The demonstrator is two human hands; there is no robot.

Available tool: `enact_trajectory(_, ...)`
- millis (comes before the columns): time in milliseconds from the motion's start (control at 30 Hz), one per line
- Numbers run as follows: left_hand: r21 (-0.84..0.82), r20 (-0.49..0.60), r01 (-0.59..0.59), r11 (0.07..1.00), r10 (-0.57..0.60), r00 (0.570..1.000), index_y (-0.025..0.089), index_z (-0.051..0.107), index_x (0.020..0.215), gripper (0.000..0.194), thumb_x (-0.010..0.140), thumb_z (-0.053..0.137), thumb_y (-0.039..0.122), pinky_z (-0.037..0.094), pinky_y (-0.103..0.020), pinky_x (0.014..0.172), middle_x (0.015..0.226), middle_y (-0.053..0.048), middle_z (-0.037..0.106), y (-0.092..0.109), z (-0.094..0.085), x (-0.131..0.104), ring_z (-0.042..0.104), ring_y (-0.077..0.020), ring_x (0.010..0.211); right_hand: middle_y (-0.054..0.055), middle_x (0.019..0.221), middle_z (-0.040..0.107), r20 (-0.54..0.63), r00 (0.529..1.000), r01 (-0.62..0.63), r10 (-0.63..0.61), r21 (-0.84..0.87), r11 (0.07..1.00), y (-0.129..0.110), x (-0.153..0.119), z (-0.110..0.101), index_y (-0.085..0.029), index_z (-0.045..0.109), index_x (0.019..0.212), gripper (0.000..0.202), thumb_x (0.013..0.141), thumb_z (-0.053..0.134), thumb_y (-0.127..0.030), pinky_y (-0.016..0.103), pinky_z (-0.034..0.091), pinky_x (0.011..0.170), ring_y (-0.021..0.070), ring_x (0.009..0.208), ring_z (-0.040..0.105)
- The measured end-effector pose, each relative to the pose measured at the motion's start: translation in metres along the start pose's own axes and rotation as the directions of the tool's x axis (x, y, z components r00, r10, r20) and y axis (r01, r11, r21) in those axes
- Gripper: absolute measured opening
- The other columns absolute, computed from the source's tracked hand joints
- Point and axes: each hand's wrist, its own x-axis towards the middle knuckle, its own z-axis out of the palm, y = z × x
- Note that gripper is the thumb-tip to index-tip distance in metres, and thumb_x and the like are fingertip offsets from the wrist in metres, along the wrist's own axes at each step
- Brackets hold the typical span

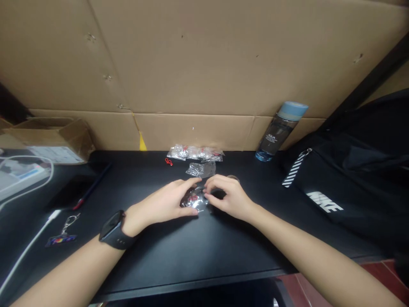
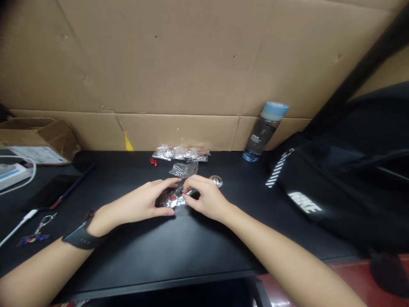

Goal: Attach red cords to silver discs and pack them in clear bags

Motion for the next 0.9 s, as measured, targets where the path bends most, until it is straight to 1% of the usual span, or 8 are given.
enact_trajectory(167,-0.063,-0.099,0.112,0.992,-0.118,0.988,0.028,0.038,0.155,0.091,0.078,0.083,0.045,0.052,-0.042,0.09,0.114,-0.008,0.071,0.001,0.003,0.006,0.068,-0.0295,0.102,0.004,0.101,0.072,0.079,0.996,-0.042,0.052,-0.125,0.991,0.002,-0.003,-0.022,-0.022,0.07,0.095,0.012,0.088,0.069,-0.013,0.034,0.052,0.088,0.0199,0.093,0.069)
enact_trajectory(300,-0.285,-0.11,0.196,0.938,-0.235,0.966,0.025,0.056,0.142,0.06,0.087,0.073,0.039,0.051,-0.03,0.073,0.097,-0.002,0.072,-0.007,0.009,0.012,0.067,-0.0178,0.077,0.001,0.091,0.073,0.143,0.985,-0.075,0.098,-0.157,0.985,0.008,-0.004,-0.022,-0.022,0.072,0.093,0.009,0.089,0.069,-0.015,0.033,0.051,0.085,0.0176,0.082,0.068)
enact_trajectory(400,-0.441,-0.117,0.221,0.87,-0.3,0.947,0.019,0.074,0.111,0.032,0.086,0.074,0.04,0.048,-0.027,0.067,0.083,-0.002,0.071,-0.013,0.011,0.015,0.064,-0.0162,0.071,0.001,0.089,0.073,0.081,0.988,-0.119,0.131,-0.133,0.984,0.01,-0.003,-0.018,-0.022,0.072,0.094,0.011,0.088,0.068,-0.014,0.032,0.051,0.079,0.0175,0.08,0.067)
enact_trajectory(533,-0.684,-0.151,0.155,0.713,-0.346,0.926,0.016,0.074,0.089,0.024,0.085,0.077,0.039,0.05,-0.026,0.068,0.081,-0.003,0.073,-0.007,0.006,0.018,0.066,-0.0161,0.073,0.002,0.088,0.071,-0.019,0.975,-0.222,0.221,-0.132,0.966,0.012,-0.001,-0.02,-0.021,0.071,0.09,0.006,0.087,0.069,-0.016,0.031,0.05,0.071,0.0186,0.081,0.066)
enact_trajectory(600,-0.783,-0.198,0.074,0.617,-0.36,0.912,0.016,0.074,0.089,0.023,0.083,0.081,0.037,0.052,-0.027,0.073,0.086,-0.004,0.074,0.0,0.004,0.018,0.069,-0.0164,0.078,0.003,0.092,0.072,0.01,0.968,-0.248,0.25,-0.086,0.965,0.011,-0.001,-0.021,-0.021,0.072,0.094,0.008,0.086,0.072,-0.021,0.032,0.051,0.074,0.02,0.086,0.068)
enact_trajectory(733,-0.898,-0.236,-0.067,0.436,-0.347,0.908,0.016,0.073,0.09,0.023,0.081,0.085,0.034,0.054,-0.026,0.081,0.093,-0.004,0.075,0.01,0.007,0.017,0.069,-0.0148,0.084,0.005,0.104,0.076,0.122,0.968,-0.236,0.218,0.165,0.958,0.005,0.0,-0.016,-0.021,0.072,0.109,0.022,0.09,0.074,-0.03,0.037,0.054,0.092,0.0222,0.097,0.07)
enact_trajectory(800,-0.914,-0.228,-0.078,0.399,-0.346,0.91,0.016,0.073,0.09,0.023,0.08,0.086,0.033,0.054,-0.026,0.084,0.095,-0.004,0.076,0.011,0.011,0.017,0.069,-0.0145,0.086,0.005,0.102,0.077,0.101,0.973,-0.225,0.206,0.235,0.946,0.001,0.001,-0.011,-0.021,0.073,0.108,0.018,0.093,0.071,-0.031,0.036,0.054,0.092,0.0217,0.095,0.071)
enact_trajectory(900,-0.907,-0.232,-0.065,0.416,-0.365,0.901,0.016,0.074,0.09,0.023,0.081,0.086,0.033,0.055,-0.027,0.087,0.098,-0.004,0.076,0.009,0.015,0.018,0.07,-0.0153,0.09,0.003,0.098,0.078,0.023,0.978,-0.209,0.209,0.217,0.954,-0.002,0.001,-0.007,-0.022,0.076,0.099,0.012,0.096,0.068,-0.03,0.034,0.054,0.088,0.0209,0.091,0.072)
